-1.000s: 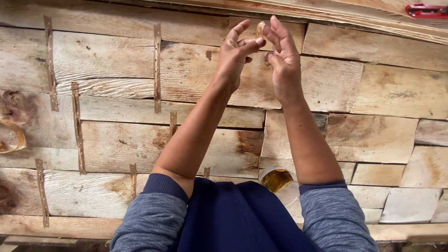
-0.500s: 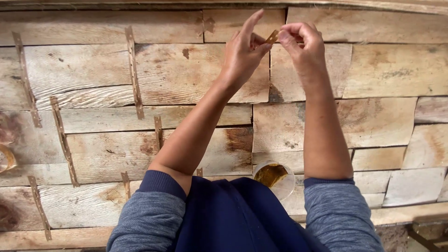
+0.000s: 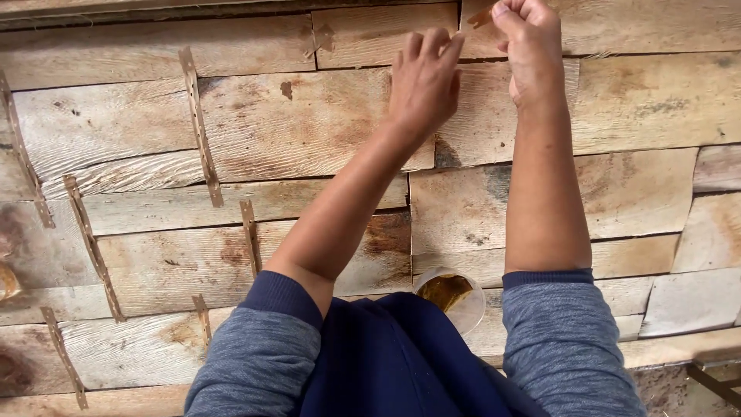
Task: The person applies a brown paste-like adhesive from a small container onto a wooden plank wall using their fingers. They spread the adhesive along the seams between planks and press a perforated strip into the adhesive to secure it in place.
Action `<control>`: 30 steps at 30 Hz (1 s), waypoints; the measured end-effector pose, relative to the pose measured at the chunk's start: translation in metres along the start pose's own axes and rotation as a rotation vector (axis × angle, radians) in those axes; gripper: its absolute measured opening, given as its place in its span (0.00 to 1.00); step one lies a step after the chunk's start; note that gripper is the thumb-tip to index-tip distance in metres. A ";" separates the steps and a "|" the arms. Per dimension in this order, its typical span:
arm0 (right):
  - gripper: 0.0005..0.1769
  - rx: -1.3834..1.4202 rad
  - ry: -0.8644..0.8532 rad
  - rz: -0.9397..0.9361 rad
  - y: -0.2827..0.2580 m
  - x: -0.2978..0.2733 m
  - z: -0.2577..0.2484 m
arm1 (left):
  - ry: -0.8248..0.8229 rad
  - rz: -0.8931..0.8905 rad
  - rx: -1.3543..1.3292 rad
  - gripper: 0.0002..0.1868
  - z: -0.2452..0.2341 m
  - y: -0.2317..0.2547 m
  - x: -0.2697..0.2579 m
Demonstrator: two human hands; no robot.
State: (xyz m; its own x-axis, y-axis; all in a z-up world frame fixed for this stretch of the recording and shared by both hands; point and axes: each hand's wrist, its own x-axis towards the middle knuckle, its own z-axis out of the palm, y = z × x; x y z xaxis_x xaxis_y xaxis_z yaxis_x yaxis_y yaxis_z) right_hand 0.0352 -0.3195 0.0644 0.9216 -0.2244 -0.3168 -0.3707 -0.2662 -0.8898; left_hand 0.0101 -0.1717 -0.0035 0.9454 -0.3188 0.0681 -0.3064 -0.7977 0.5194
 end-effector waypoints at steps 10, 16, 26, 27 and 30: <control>0.08 0.036 -0.074 -0.055 0.022 0.027 0.011 | 0.048 -0.021 0.012 0.23 0.021 0.002 -0.001; 0.15 -0.102 -0.063 -0.089 0.033 0.032 0.020 | 0.068 0.005 0.010 0.22 0.020 -0.004 -0.003; 0.10 -0.235 0.045 -0.187 0.044 0.038 0.030 | 0.070 0.034 -0.088 0.28 0.008 -0.008 -0.006; 0.09 -0.295 0.070 -0.238 0.048 0.040 0.030 | 0.000 0.022 -0.029 0.32 0.008 -0.008 -0.006; 0.11 -0.397 0.117 -0.262 0.050 0.038 0.031 | 0.022 0.076 0.063 0.31 0.024 -0.013 -0.009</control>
State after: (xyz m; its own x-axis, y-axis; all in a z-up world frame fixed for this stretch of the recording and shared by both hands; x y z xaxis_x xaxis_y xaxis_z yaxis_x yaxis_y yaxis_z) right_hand 0.0553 -0.3121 -0.0025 0.9790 -0.1998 -0.0396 -0.1643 -0.6598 -0.7332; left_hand 0.0030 -0.1710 -0.0313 0.9210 -0.3692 0.1240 -0.3833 -0.8026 0.4570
